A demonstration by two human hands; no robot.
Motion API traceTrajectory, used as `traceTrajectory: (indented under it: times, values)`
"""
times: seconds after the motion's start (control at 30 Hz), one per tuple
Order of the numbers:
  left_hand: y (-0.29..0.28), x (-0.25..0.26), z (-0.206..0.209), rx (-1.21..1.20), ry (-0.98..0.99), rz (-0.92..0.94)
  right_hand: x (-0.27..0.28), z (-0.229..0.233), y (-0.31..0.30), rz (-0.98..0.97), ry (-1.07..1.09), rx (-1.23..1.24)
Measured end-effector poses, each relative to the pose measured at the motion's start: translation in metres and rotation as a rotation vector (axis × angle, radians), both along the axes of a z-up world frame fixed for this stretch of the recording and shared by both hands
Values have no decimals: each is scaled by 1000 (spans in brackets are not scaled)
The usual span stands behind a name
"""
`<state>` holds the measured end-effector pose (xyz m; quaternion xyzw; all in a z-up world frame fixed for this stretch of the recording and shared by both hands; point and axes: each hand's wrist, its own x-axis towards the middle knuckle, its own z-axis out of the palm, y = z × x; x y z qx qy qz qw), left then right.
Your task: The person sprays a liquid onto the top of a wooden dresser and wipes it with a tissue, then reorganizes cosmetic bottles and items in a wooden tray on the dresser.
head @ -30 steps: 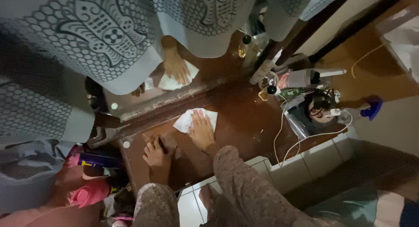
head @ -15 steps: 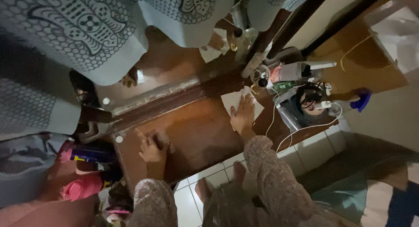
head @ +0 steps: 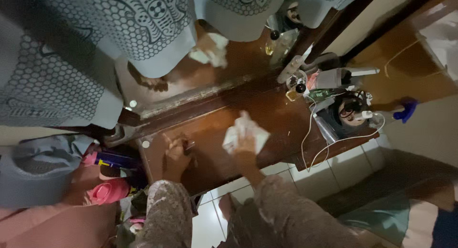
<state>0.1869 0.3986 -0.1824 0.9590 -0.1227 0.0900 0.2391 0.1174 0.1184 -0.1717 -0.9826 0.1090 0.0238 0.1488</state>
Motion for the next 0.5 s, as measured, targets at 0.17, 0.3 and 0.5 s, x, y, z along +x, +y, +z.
traceTrajectory:
  times: [0.17, 0.3, 0.5]
  values:
    - [12, -13, 24, -211, 323, 230, -39, -15, 108, 331, -238, 299]
    - [33, -29, 87, -508, 134, 241, -60, 19, 145, 603, -98, 268]
    - [57, -68, 111, -528, -41, 315, -39, 18, 101, 739, -73, 150]
